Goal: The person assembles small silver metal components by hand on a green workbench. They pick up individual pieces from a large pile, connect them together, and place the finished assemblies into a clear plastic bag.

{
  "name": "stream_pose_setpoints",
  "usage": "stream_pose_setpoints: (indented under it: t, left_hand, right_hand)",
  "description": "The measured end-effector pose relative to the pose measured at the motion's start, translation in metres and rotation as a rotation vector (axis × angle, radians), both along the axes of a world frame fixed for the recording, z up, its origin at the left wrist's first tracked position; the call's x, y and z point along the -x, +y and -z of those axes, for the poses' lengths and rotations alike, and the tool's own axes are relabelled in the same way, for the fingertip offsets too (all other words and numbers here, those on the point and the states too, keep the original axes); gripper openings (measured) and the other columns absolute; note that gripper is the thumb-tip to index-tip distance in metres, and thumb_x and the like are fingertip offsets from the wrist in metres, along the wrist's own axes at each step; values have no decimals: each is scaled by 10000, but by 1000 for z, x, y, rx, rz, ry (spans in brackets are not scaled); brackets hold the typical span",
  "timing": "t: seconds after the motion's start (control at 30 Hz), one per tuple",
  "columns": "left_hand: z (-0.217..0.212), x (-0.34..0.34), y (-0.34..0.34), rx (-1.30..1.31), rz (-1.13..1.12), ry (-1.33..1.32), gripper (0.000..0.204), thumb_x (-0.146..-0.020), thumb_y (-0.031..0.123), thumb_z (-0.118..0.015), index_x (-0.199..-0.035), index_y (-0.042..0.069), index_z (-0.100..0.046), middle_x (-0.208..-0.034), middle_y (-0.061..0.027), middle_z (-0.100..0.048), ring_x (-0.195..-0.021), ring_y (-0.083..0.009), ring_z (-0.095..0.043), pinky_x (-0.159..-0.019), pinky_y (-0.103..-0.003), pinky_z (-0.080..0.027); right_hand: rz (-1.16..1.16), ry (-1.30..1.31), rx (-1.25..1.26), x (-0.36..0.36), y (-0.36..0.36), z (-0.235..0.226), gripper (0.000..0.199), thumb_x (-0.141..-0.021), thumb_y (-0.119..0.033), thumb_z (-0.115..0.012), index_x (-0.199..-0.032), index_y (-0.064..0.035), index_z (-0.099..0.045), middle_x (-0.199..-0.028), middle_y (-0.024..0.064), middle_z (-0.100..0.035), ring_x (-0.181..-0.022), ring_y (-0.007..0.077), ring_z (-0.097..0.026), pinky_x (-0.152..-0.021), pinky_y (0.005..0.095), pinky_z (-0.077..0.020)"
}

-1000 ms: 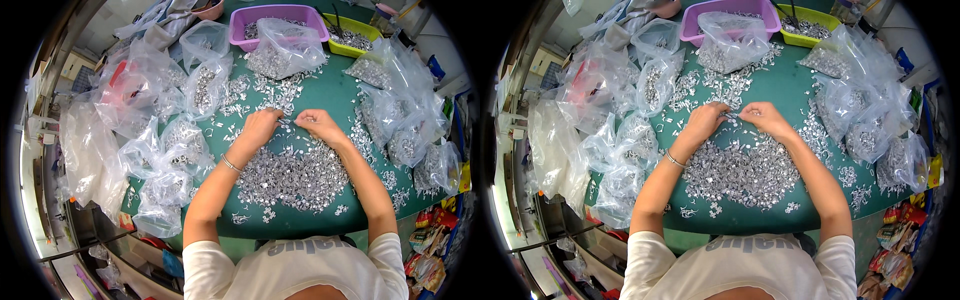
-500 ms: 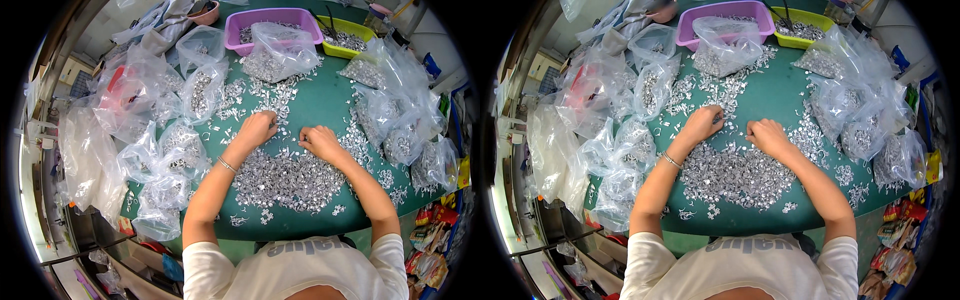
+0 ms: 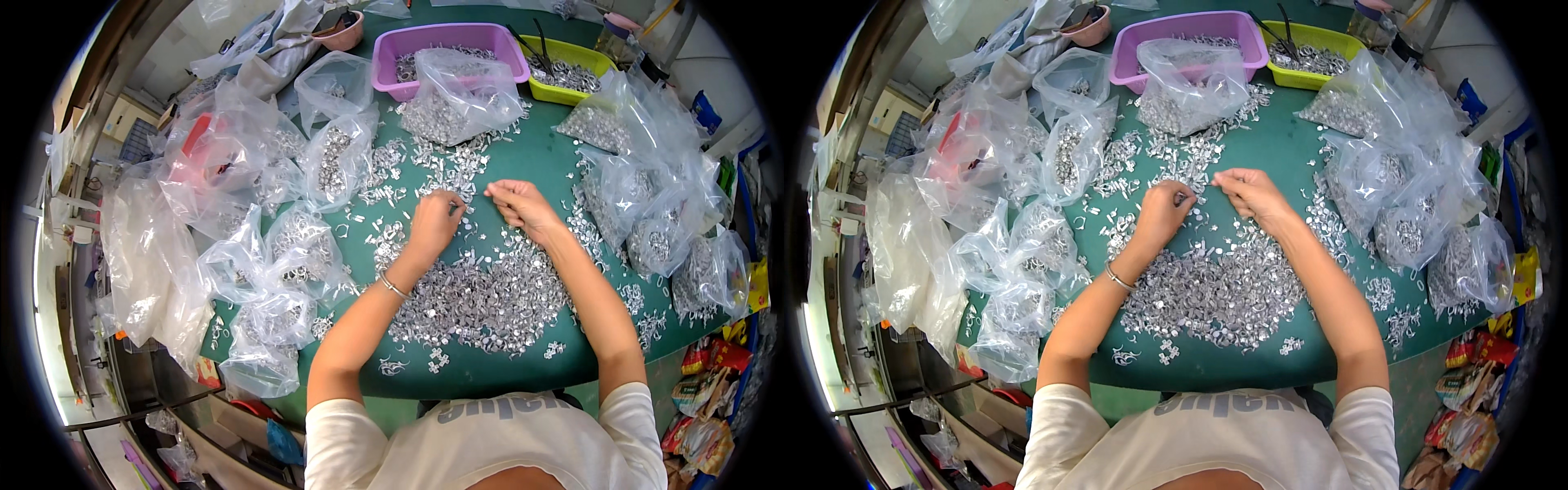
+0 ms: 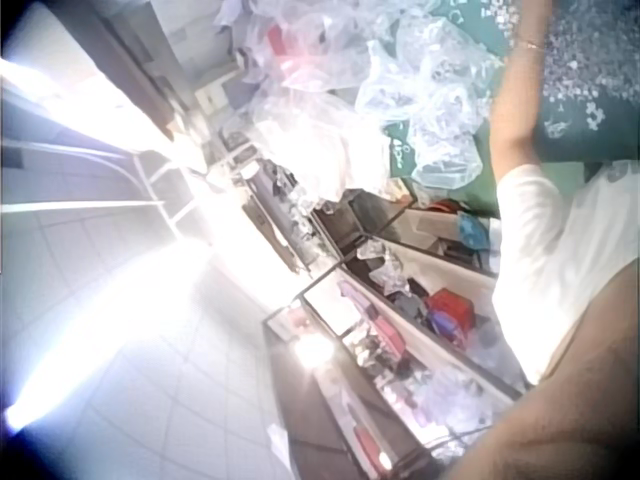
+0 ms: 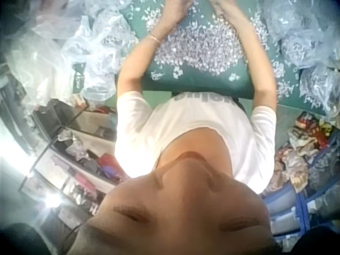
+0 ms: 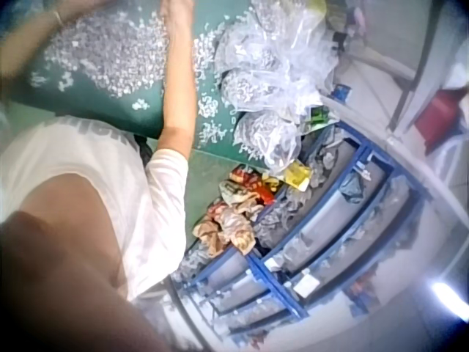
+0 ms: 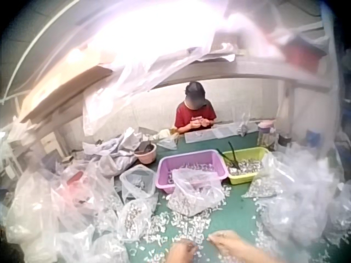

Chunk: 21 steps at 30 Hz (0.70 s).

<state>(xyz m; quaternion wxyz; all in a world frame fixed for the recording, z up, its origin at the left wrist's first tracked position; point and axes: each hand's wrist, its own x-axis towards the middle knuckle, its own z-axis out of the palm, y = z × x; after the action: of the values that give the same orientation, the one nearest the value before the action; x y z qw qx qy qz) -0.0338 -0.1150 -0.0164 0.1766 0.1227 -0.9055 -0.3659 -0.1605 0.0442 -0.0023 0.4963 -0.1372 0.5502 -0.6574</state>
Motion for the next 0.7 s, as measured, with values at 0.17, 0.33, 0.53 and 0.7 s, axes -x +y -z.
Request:
stream_pose_setpoints:
  t: [0.17,0.33,0.53,0.7]
  left_hand:
    - [3,1,7,165,-32,-29,145,-736,51,-693,-859,-9,-643,-868,-180,-618,-723,-357,-607,-643,-419,-482]
    - [3,1,-5,118,17,4,135,-740,25,-668,-869,-2,-639,-820,-151,-604,-670,-294,-600,-605,-381,-476]
    - [-9,-23,-24,-1472,43,-66,190,-775,47,-595,-948,-28,-583,-906,-99,-609,-742,-193,-564,-615,-305,-464]
    - [-21,-35,22,-1996,-16,310,235,-793,53,-480,-993,-51,-549,-1085,-187,-540,-972,-263,-539,-881,-355,-441]
  right_hand:
    - [-6,1080,-320,-12,-32,5,142,-751,-177,-714,-830,-61,-690,-654,95,-620,-611,252,-605,-604,371,-475]
    - [-54,1354,-300,-12,-36,1,106,-773,-145,-668,-841,-66,-686,-720,133,-643,-675,324,-616,-605,410,-480]
    - [-12,193,-14,-11,-6,-10,117,-848,-127,-597,-899,-26,-629,-782,70,-635,-595,167,-553,-473,260,-407]
    - [194,-632,378,-37,4,-12,238,-898,-207,-513,-1017,-2,-543,-982,104,-579,-829,181,-545,-697,290,-463]
